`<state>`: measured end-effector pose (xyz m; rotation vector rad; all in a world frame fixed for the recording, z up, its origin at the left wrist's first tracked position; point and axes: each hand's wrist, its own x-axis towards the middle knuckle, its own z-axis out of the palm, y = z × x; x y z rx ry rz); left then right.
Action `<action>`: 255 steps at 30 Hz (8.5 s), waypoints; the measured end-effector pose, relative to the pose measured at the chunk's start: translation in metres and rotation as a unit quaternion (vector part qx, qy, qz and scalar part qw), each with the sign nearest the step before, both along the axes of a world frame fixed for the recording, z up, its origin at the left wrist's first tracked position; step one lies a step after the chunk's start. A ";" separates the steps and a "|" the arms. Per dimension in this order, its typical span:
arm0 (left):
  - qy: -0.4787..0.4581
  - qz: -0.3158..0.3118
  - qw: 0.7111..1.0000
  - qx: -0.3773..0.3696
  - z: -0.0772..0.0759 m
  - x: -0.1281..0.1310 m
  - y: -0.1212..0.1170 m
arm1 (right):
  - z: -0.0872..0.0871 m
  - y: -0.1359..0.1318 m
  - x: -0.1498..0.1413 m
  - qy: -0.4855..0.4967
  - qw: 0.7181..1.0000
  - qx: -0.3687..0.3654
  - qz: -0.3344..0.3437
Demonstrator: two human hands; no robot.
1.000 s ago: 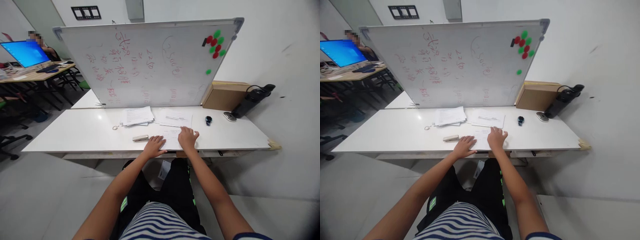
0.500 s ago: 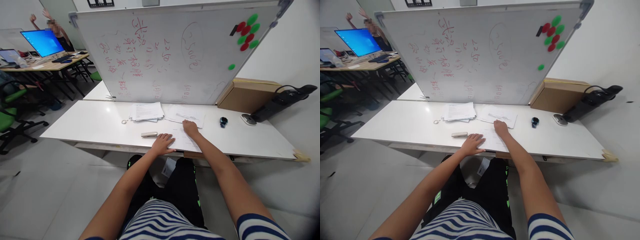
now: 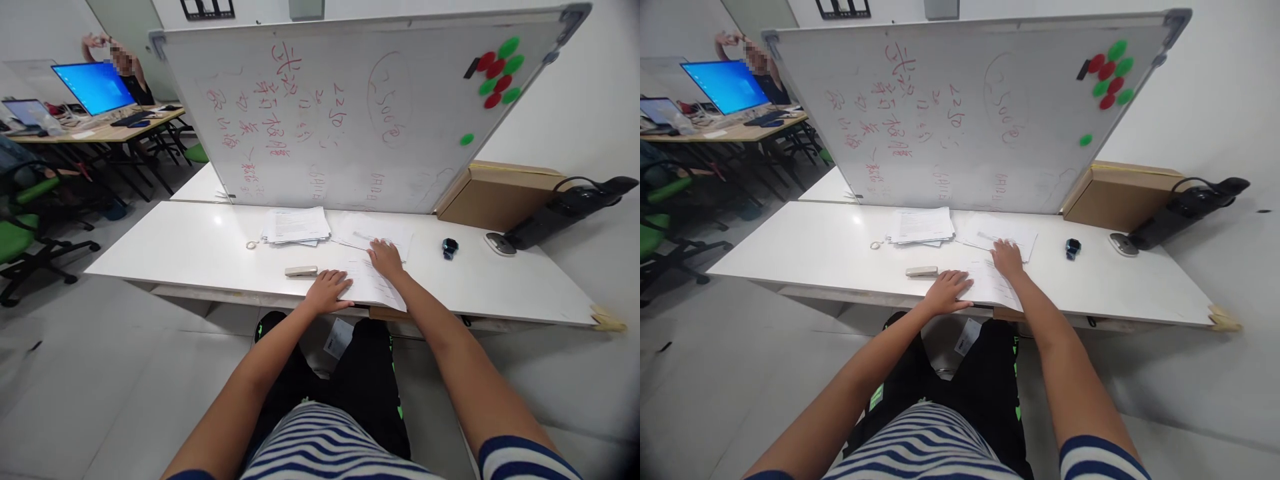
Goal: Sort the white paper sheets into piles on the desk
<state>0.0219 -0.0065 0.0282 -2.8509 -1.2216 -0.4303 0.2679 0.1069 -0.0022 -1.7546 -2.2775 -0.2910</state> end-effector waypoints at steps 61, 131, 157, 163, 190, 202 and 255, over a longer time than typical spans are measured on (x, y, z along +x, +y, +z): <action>-0.035 0.013 0.999 -0.004 -0.009 -0.003 0.001 | 0.059 -0.091 -0.003 0.048 0.989 0.065 0.123; -0.040 -0.008 0.999 0.027 -0.008 -0.004 -0.001 | 0.049 -0.121 0.008 0.061 0.960 0.213 0.170; -0.304 0.069 0.947 -0.072 -0.023 -0.014 -0.066 | 0.003 -0.213 -0.036 0.170 0.973 0.097 0.121; -0.521 0.205 0.700 -0.442 -0.016 -0.025 -0.107 | -0.001 -0.249 -0.056 0.218 0.958 0.096 0.162; -0.464 0.039 0.849 -0.248 0.076 -0.013 -0.033 | 0.089 -0.154 0.016 0.671 0.730 -0.122 0.049; -0.521 0.196 0.795 -0.242 0.031 0.006 -0.023 | 0.077 -0.171 -0.048 0.620 0.785 0.017 -0.012; -0.185 0.300 0.930 -0.105 0.044 -0.047 0.021 | 0.015 -0.220 -0.063 0.691 0.633 -0.282 -0.207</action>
